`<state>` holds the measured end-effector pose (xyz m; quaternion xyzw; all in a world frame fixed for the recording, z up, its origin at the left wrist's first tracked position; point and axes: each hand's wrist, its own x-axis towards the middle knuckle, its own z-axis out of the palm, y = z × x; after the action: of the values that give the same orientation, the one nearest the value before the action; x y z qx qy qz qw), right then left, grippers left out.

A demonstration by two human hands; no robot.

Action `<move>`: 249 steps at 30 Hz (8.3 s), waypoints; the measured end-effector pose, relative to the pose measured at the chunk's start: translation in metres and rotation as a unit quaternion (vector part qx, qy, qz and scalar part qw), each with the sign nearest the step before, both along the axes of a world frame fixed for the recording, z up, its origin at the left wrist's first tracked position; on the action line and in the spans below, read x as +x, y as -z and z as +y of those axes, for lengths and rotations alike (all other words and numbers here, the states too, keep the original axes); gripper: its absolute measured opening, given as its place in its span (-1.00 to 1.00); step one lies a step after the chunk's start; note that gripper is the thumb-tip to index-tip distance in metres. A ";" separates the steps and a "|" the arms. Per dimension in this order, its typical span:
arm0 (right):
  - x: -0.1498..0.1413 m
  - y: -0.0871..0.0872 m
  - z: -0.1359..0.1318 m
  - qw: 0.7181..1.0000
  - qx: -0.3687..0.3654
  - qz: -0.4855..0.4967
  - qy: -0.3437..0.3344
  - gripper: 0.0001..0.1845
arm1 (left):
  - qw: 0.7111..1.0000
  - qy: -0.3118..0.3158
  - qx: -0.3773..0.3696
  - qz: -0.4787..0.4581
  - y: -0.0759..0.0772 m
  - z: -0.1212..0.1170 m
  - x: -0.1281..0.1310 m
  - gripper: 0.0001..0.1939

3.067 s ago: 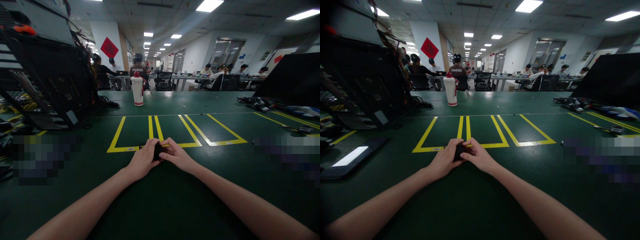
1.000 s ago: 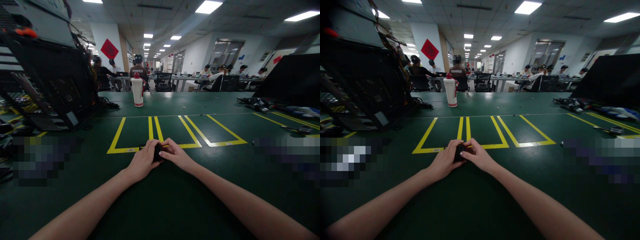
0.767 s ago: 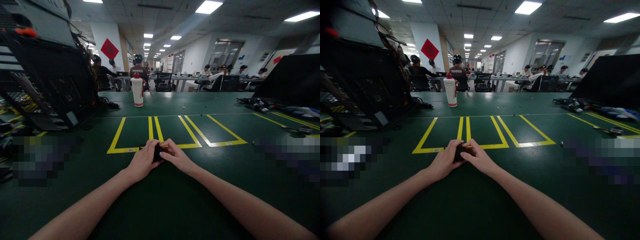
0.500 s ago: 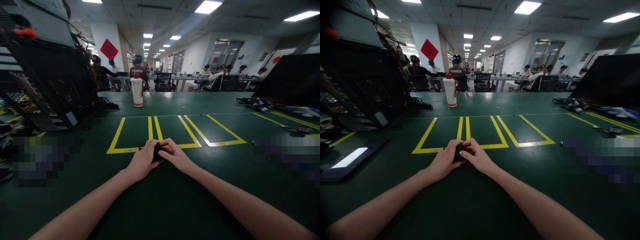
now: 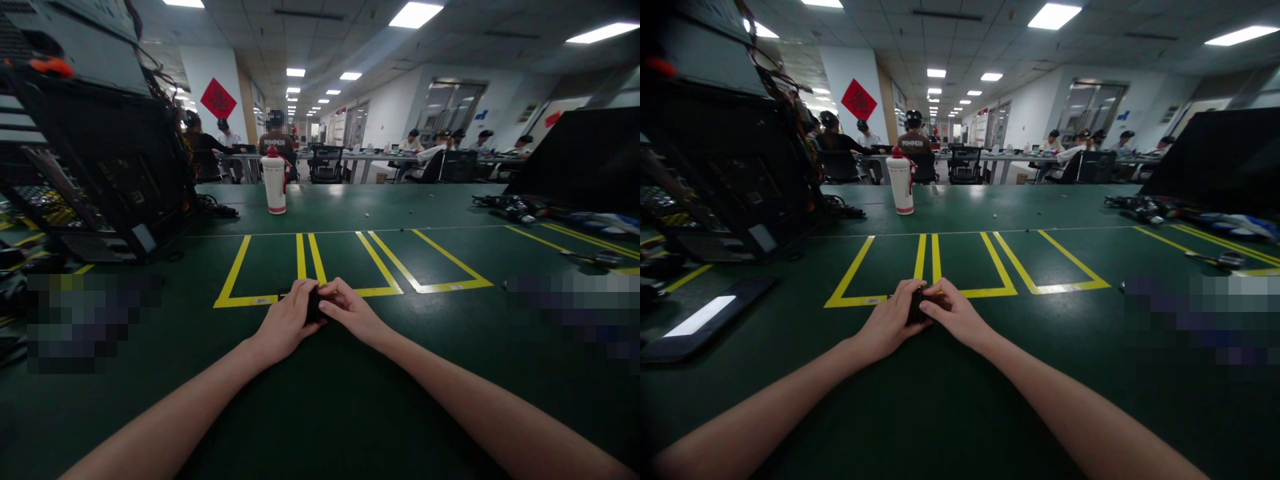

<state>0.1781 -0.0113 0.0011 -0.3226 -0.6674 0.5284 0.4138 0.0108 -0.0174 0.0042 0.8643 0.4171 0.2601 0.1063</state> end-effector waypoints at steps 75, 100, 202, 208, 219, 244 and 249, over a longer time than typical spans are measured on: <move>0.004 -0.004 0.001 0.999 -0.024 -0.028 -0.009 -0.76 | 1.000 0.004 0.004 -0.006 0.001 0.002 0.000 -0.44; 0.002 -0.001 0.002 1.000 -0.017 -0.008 -0.020 -0.76 | 1.000 0.001 0.005 -0.010 0.000 0.001 0.001 -0.46; 0.000 -0.003 -0.001 0.999 -0.034 -0.001 0.010 -0.77 | 1.000 -0.010 -0.004 0.003 0.004 0.003 0.001 -0.44; 0.005 -0.006 -0.004 0.999 -0.034 -0.019 -0.010 -0.74 | 1.000 -0.008 -0.015 0.003 0.003 0.001 0.001 -0.45; 0.000 0.000 -0.003 1.000 -0.028 0.013 0.004 -0.81 | 1.000 -0.014 0.005 0.004 0.003 0.001 0.002 -0.44; 0.003 -0.004 -0.001 0.999 -0.036 -0.009 0.004 -0.74 | 1.000 -0.013 -0.020 -0.002 0.001 0.001 0.001 -0.44; 0.005 -0.001 -0.002 1.000 -0.013 -0.010 -0.011 -0.72 | 1.000 -0.018 -0.014 0.001 0.001 0.002 0.002 -0.46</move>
<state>0.1831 -0.0130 0.0019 -0.3264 -0.6679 0.5383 0.3970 0.0128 -0.0157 0.0031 0.8552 0.4364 0.2554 0.1139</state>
